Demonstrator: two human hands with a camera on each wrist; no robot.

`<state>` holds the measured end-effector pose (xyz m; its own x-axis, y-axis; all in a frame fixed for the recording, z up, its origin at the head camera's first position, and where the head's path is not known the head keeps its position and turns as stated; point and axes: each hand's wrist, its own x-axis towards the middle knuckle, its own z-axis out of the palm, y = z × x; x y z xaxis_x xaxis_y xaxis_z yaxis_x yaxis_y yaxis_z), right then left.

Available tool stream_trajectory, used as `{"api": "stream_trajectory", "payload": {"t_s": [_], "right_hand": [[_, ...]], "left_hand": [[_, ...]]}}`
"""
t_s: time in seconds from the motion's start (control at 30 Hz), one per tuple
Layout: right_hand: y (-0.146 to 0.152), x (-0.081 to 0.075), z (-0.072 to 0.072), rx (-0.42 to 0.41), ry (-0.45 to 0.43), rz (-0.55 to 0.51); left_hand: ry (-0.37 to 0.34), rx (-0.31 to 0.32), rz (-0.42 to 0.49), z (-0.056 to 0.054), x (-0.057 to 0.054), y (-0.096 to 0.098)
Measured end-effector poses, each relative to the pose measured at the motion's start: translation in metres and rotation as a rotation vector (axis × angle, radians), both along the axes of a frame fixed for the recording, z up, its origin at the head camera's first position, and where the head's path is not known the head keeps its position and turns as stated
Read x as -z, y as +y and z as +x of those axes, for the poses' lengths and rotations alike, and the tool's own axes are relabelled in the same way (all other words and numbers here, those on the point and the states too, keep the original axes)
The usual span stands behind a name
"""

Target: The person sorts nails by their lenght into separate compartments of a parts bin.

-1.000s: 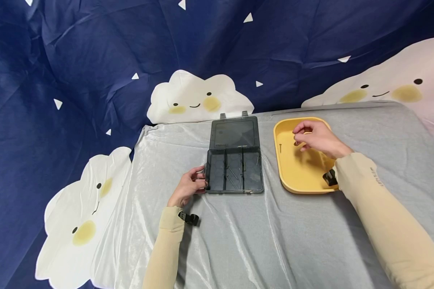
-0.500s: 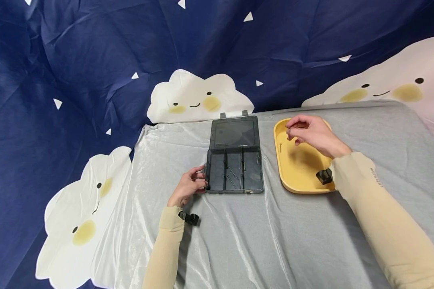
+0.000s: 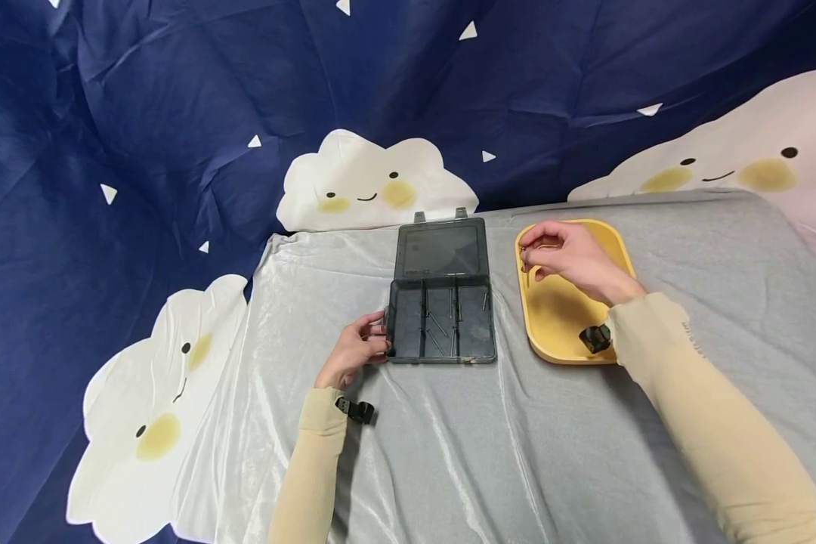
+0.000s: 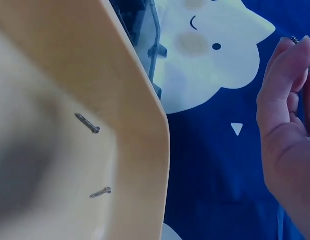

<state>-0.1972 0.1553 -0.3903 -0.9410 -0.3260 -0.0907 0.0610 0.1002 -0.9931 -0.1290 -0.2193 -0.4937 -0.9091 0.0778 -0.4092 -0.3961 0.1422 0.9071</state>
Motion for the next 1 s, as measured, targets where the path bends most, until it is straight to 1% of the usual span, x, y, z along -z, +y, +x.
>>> {"api": "stream_trajectory", "payload": {"t_s": [0.17, 0.43, 0.67, 1.0], "right_hand": [[-0.008, 0.004, 0.000, -0.032, 0.001, 0.048], [-0.023, 0.012, 0.000, -0.153, -0.005, 0.159], [-0.036, 0.020, 0.001, -0.223, 0.033, 0.231], [-0.048, 0.028, 0.002, -0.312, 0.054, 0.337]], "left_hand": [[-0.001, -0.002, -0.008, 0.000, 0.001, -0.001], [0.010, -0.010, 0.000, 0.000, -0.002, -0.001], [0.006, -0.002, -0.015, 0.000, -0.003, 0.000], [0.004, 0.000, -0.021, 0.001, -0.002, -0.001]]}}
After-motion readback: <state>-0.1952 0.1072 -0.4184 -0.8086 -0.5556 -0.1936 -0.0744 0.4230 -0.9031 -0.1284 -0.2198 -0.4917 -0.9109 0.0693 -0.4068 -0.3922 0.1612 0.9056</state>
